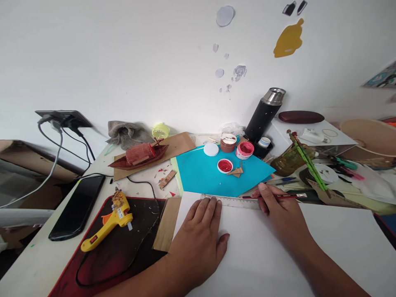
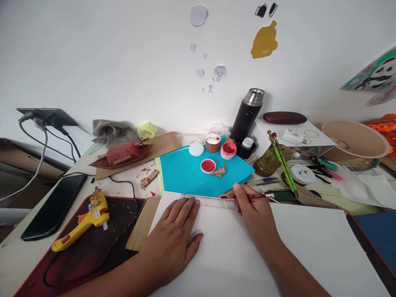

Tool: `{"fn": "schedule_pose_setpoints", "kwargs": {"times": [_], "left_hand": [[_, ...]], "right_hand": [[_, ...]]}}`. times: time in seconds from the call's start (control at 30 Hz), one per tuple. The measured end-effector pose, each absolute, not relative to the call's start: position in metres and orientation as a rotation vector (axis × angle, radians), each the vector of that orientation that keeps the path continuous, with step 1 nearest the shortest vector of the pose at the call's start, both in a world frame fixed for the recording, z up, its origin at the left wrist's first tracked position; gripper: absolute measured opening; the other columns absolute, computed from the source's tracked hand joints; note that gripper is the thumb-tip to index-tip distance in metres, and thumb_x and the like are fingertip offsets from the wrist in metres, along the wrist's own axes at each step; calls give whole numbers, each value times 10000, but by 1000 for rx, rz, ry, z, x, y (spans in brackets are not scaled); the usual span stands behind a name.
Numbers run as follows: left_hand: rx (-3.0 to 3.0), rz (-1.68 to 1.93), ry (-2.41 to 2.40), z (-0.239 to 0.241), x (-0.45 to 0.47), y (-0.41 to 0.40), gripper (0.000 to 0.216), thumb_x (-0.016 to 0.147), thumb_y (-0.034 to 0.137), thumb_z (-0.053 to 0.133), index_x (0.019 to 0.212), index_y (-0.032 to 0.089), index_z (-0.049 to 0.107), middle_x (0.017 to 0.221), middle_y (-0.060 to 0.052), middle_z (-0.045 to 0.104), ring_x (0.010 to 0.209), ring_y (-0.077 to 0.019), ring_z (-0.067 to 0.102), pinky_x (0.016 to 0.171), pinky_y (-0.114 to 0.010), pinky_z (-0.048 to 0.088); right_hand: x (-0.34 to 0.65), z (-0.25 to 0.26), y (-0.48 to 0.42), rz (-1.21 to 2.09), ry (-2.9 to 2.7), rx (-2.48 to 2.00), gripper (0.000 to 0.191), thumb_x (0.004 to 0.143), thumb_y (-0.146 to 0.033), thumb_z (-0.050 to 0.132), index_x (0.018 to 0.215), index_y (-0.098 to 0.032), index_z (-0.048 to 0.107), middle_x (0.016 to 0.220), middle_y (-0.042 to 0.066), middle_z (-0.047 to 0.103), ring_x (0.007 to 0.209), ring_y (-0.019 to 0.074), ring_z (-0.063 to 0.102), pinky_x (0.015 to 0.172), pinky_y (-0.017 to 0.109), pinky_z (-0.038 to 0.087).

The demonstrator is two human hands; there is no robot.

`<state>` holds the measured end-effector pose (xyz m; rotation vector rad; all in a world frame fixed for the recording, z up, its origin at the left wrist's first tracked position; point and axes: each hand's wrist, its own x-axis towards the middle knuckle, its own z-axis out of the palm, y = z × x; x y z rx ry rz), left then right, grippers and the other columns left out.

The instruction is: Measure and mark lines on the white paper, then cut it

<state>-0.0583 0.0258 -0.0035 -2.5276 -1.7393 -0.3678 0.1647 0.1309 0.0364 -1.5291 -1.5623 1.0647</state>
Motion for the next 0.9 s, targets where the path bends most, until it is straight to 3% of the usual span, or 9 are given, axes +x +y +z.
{"fn": "schedule_pose_setpoints", "kwargs": {"times": [0.1, 0.33, 0.73, 0.9], "left_hand": [[-2532, -372, -1737, -4, -59, 26, 657, 1140, 545, 385, 1599, 90, 503, 1581, -165, 627, 1446, -299, 571, 1263, -449, 344], [-2525, -362, -1752, -6, -56, 26, 656, 1142, 545, 359, 1604, 101, 500, 1588, -161, 623, 1453, -300, 564, 1261, -461, 355], [-2490, -387, -1707, -4, -57, 26, 645, 1147, 539, 352, 1581, 93, 522, 1563, -154, 646, 1428, -292, 587, 1249, -444, 362], [-2509, -379, -1729, -4, -57, 26, 651, 1143, 537, 366, 1594, 90, 507, 1572, -167, 635, 1451, -297, 569, 1254, -456, 362]], "right_hand": [[165, 34, 131, 1073, -1547, -1531, 745, 904, -928, 542, 646, -231, 600, 533, -7, 465, 547, 179, 458, 562, 324, 391], [165, 34, 131, 1074, -1556, -1519, 758, 911, -922, 539, 589, -236, 521, 533, -5, 454, 545, 171, 448, 560, 322, 386], [166, 32, 133, 1073, -1549, -1531, 740, 915, -917, 538, 665, -227, 632, 533, -8, 467, 544, 178, 456, 559, 323, 381], [165, 34, 132, 1066, -1557, -1528, 741, 926, -896, 546, 587, -237, 527, 535, 1, 476, 547, 174, 458, 556, 317, 393]]}}
